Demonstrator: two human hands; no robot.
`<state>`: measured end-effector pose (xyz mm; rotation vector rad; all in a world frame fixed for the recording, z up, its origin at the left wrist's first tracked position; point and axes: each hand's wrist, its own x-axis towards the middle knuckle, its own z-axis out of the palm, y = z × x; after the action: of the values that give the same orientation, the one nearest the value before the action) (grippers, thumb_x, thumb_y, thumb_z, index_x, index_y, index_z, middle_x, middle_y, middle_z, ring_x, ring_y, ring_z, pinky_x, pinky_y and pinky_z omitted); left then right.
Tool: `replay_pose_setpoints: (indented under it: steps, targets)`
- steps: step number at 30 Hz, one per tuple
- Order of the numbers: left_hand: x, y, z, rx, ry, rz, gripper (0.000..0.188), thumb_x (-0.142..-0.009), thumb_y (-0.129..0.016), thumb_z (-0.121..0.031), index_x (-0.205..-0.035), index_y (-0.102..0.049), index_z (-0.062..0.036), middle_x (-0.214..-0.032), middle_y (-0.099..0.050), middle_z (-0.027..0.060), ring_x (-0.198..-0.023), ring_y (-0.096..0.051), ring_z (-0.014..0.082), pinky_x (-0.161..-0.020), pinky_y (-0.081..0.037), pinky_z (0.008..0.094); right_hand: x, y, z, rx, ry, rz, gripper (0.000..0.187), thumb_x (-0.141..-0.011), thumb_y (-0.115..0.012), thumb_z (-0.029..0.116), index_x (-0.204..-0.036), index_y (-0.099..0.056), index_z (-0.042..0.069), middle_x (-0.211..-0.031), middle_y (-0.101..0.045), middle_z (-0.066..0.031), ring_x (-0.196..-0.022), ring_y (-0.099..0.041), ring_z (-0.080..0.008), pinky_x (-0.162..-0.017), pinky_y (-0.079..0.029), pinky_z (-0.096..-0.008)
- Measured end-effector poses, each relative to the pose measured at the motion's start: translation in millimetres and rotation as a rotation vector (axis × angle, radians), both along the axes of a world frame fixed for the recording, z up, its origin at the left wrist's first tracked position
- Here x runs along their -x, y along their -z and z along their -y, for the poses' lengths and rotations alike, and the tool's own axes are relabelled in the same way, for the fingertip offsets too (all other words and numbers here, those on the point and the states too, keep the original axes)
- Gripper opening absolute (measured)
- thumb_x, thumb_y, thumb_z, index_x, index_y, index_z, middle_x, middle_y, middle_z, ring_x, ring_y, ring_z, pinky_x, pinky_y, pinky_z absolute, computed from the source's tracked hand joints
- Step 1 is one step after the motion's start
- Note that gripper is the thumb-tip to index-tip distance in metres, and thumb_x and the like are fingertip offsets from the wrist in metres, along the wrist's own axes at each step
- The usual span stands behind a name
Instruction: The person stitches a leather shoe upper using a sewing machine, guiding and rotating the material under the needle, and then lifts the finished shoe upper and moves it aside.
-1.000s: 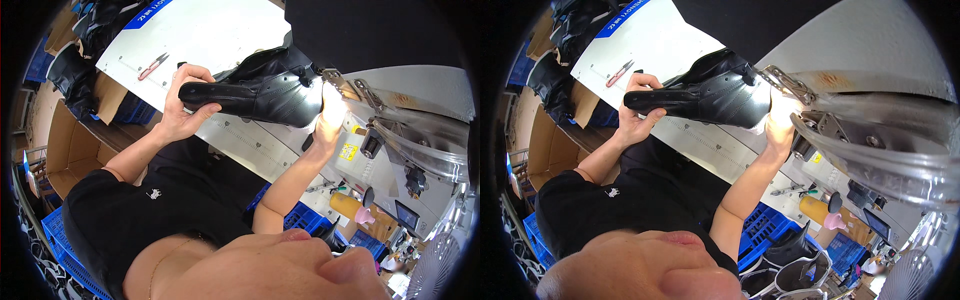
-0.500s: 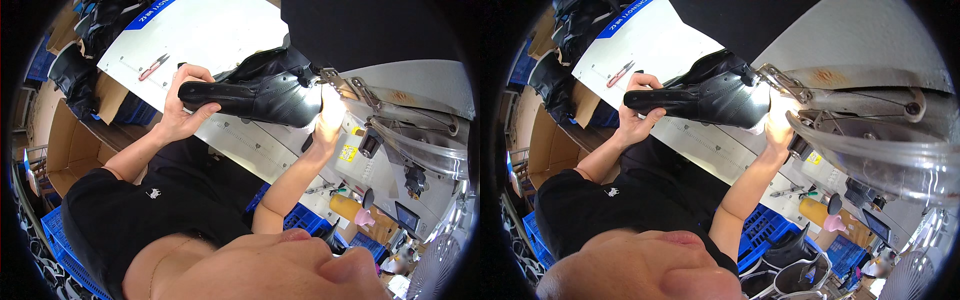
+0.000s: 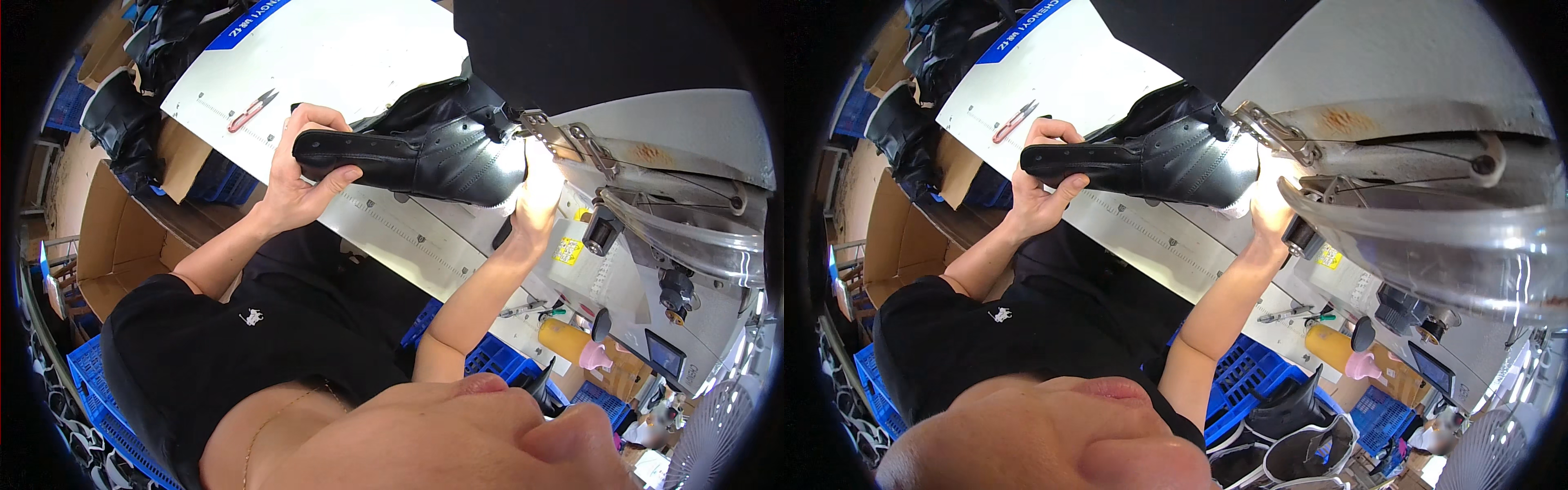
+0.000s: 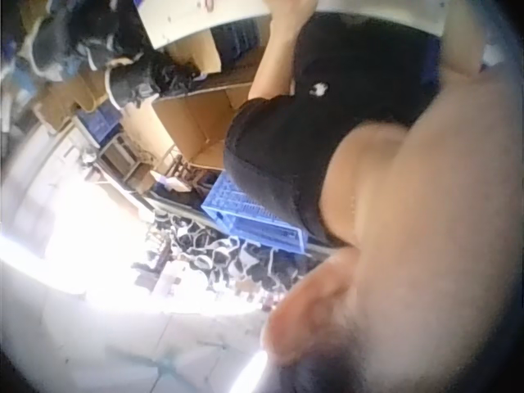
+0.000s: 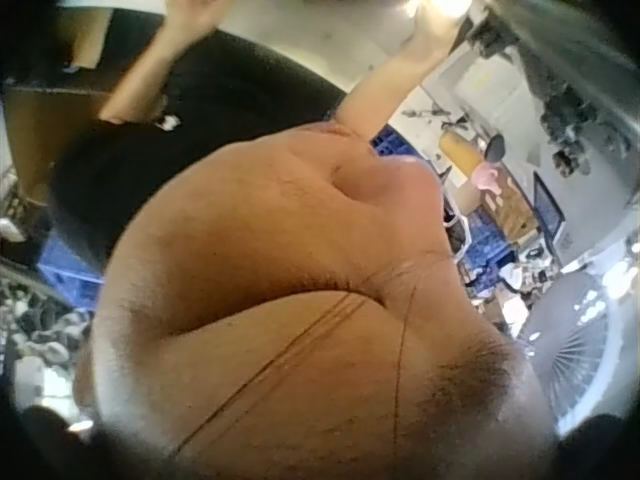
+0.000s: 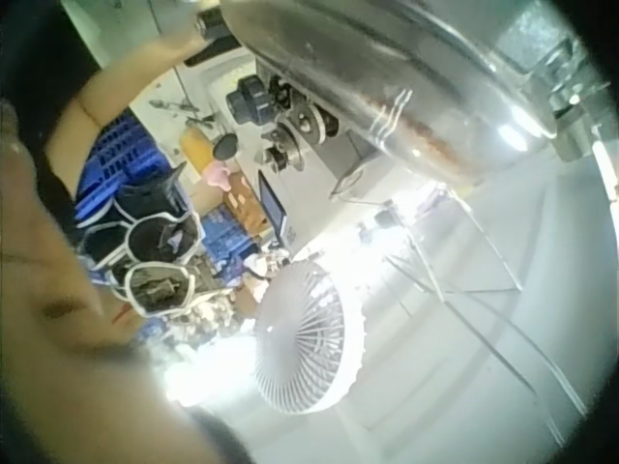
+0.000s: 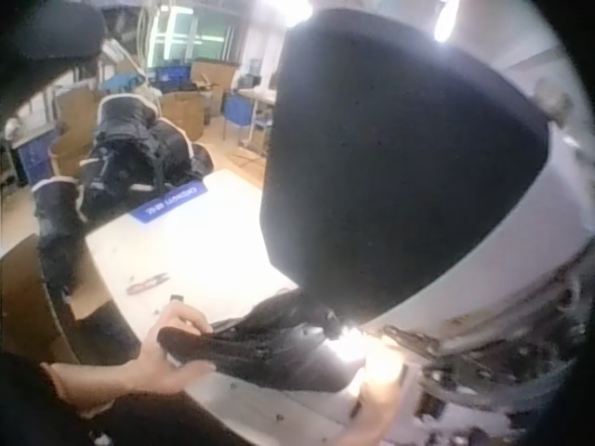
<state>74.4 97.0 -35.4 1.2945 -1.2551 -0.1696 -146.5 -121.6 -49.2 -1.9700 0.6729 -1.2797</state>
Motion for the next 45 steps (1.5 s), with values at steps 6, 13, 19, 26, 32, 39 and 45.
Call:
replay_pose_setpoints:
  steps: [6, 13, 19, 26, 32, 39, 45]
  targets:
    - [-1, -4, -2, -0.022, 0.023, 0.041, 0.023, -0.075, -0.074, -0.012, -0.091, -0.060, -0.0013, -0.099, -0.052, 0.0099, -0.089, -0.050, 0.0205, -0.079, -0.040, 0.0306, -9, -18, -3, -0.122, 0.008, 0.029, 0.008, -0.087, -0.058, 0.003, -0.079, -0.056, 0.000, -0.075, -0.057, -0.0061, -0.072, -0.053, -0.0184, -0.066, -0.042, -0.0331]
    - [-11, -9, 2, -0.075, 0.021, 0.070, 0.037, -0.073, -0.076, -0.012, -0.102, -0.056, -0.0009, -0.100, -0.052, 0.0091, -0.090, -0.051, 0.0220, -0.081, -0.040, 0.0315, 4, -5, 9, -0.325, 0.038, 0.088, 0.026, -0.091, -0.050, 0.006, -0.108, -0.061, -0.010, -0.109, -0.063, -0.0141, -0.100, -0.058, -0.0196, -0.094, -0.041, -0.0292]
    - [-1, -20, 12, 0.317, -0.563, 0.453, 0.070, -0.066, -0.084, -0.027, -0.120, -0.048, -0.0013, -0.130, -0.046, 0.0156, -0.124, -0.039, 0.0326, -0.103, -0.028, 0.0413, -10, -49, -38, -0.466, 0.125, 0.089, 0.027, -0.088, -0.056, 0.012, -0.105, -0.060, -0.008, -0.103, -0.061, -0.0102, -0.096, -0.056, -0.0159, -0.084, -0.043, -0.0280]
    - [43, -5, 61, -0.065, -0.247, 0.743, 0.086, -0.060, -0.078, -0.033, -0.136, -0.042, -0.0095, -0.131, -0.043, 0.0123, -0.123, -0.041, 0.0281, -0.109, -0.004, 0.0538, -15, -30, -95, -0.496, 0.029, 0.397, 0.038, -0.088, -0.054, 0.013, -0.119, -0.049, -0.008, -0.111, -0.056, -0.0132, -0.101, -0.052, -0.0170, -0.091, -0.039, -0.0303]
    - [20, -29, 73, 0.104, -0.059, 0.776, 0.077, -0.059, -0.078, -0.024, -0.130, -0.048, -0.0104, -0.116, -0.051, 0.0089, -0.102, -0.054, 0.0261, -0.108, -0.023, 0.0496, -12, -42, -91, -0.566, 0.097, 0.488, 0.033, -0.085, -0.059, 0.013, -0.108, -0.056, -0.010, -0.100, -0.060, -0.0096, -0.090, -0.054, -0.0126, -0.083, -0.040, -0.0263]
    - [-17, -54, 109, 0.114, 0.122, 0.931, 0.084, -0.047, -0.084, -0.021, -0.124, -0.052, -0.0145, -0.115, -0.054, 0.0097, -0.121, -0.041, 0.0347, -0.110, -0.026, 0.0444, -28, -26, -80, -0.417, 0.142, 0.587, 0.027, -0.087, -0.061, 0.016, -0.100, -0.060, -0.008, -0.093, -0.062, -0.0052, -0.082, -0.054, -0.0105, -0.075, -0.042, -0.0254]
    - [-26, -62, 125, -0.092, 0.271, 1.005, 0.085, -0.042, -0.083, -0.010, -0.123, -0.056, -0.0142, -0.115, -0.056, 0.0085, -0.120, -0.041, 0.0307, -0.109, -0.027, 0.0383, -37, -25, -84, -0.343, 0.211, 0.565, 0.024, -0.090, -0.057, 0.013, -0.100, -0.060, -0.008, -0.093, -0.062, -0.0062, -0.083, -0.054, -0.0103, -0.075, -0.043, -0.0247]
